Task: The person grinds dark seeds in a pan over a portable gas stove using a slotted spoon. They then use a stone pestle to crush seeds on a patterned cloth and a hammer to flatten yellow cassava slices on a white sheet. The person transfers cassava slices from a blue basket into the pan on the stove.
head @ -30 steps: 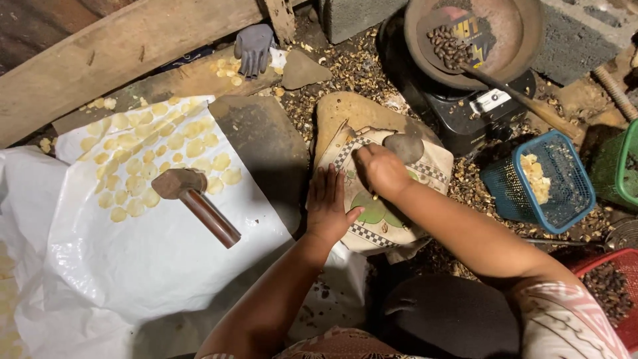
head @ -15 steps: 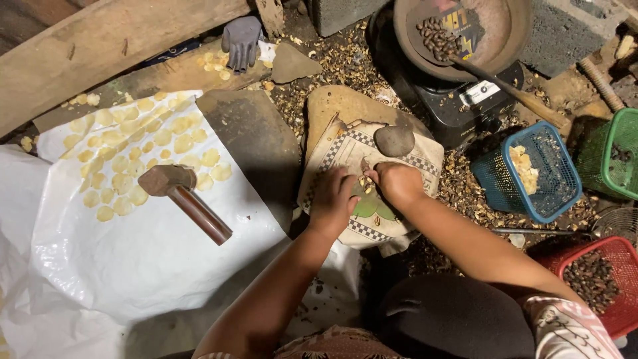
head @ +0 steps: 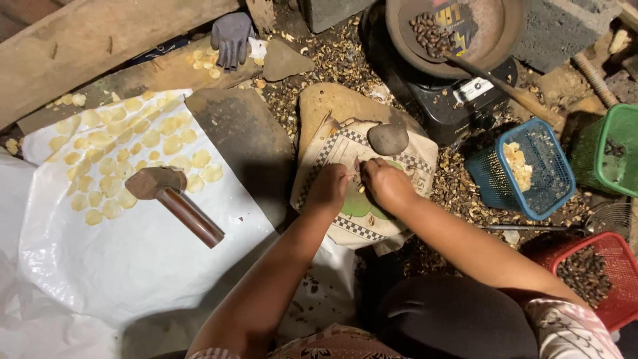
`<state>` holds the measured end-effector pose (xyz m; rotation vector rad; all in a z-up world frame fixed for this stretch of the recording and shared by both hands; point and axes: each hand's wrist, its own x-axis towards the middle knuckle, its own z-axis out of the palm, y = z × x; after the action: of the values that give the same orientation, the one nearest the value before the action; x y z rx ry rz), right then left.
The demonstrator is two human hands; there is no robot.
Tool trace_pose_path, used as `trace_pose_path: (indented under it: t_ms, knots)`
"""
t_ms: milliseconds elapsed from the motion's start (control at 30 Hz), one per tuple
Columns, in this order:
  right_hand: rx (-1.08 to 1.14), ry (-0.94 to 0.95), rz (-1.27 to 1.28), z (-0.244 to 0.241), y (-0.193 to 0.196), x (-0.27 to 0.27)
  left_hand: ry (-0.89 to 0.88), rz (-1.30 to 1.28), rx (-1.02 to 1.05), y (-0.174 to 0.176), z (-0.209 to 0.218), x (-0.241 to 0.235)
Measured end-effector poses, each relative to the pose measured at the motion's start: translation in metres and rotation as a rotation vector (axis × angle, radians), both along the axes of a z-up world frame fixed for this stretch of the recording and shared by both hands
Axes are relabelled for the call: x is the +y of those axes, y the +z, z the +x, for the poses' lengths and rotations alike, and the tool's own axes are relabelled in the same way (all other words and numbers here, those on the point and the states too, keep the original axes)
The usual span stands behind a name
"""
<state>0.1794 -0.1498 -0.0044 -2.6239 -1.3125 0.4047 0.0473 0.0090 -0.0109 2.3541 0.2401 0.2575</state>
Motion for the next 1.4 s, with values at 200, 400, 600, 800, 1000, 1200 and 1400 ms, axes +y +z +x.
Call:
trace_pose_path:
  t_ms: [200, 400, 600, 800, 1000, 1200, 1400]
  knots:
    - [0.218, -0.023, 0.051, 0.005, 0.037, -0.002, 0.376, -0.43, 0.113, 0.031, -0.026, 0.006]
    - [0.188, 0.161, 0.059, -0.028, 0.037, -0.007, 0.679, -1.459, 0.286, 0.062, -0.012, -0.01]
    - [0.258, -0.037, -0.162, -0.025, 0.074, 0.004, 0.529, -1.748, 0.246, -0.025, -0.026, -0.021]
    - [0.383, 0.08, 0.13, -0.039, 0.163, 0.032, 0.614, -2.126, 0.249, 0.048, -0.038, -0.027]
    - [0.169, 0.039, 0.299, 0.01, 0.221, 0.036, 0.476, -1.593, 0.329, 0.119, -0.086, 0.103]
    - [0.039, 0.006, -0.297, -0.014, 0.214, 0.045, 0.593, -1.251, 0.192, 0.202, -0.15, 0.179]
    - [0.186, -0.021, -0.565, 0.008, 0.064, -0.023, 0.511, -1.613, 0.117, 0.08, -0.131, 0.106]
